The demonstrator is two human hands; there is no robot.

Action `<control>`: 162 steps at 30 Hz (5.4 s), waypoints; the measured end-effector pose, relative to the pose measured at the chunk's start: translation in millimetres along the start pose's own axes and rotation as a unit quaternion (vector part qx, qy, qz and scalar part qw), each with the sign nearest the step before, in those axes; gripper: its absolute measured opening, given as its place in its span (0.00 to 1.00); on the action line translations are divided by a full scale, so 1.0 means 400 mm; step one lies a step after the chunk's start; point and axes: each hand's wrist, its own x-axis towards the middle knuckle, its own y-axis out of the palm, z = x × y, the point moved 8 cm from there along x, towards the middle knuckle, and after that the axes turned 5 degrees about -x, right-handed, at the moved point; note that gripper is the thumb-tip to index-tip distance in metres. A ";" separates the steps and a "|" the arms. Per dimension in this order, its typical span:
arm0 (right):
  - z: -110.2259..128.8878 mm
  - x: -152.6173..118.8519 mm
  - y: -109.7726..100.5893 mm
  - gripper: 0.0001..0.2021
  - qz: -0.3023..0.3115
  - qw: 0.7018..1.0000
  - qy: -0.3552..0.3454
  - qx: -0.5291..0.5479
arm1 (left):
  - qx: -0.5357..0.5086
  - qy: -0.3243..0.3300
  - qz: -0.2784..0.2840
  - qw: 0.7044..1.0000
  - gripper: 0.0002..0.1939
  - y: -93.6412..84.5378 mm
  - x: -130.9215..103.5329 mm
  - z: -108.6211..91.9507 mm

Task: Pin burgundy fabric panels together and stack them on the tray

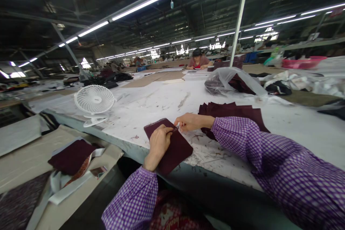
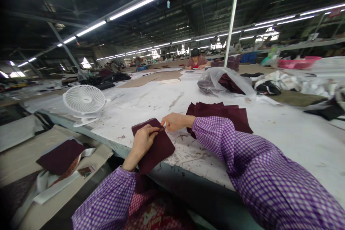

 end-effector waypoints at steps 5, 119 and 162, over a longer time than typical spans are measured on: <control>0.025 0.001 -0.020 0.11 -0.055 0.991 -0.060 -0.106 | 0.051 0.020 -0.014 0.998 0.13 0.006 -0.015 -0.006; -0.156 -0.317 -0.343 0.08 -0.143 0.961 0.200 -0.126 | 0.048 0.122 -0.070 0.989 0.13 -0.102 -0.114 0.072; 0.063 -0.048 -0.059 0.12 -0.105 0.974 -0.011 -0.203 | -0.020 0.012 -0.012 1.000 0.10 -0.006 0.019 0.013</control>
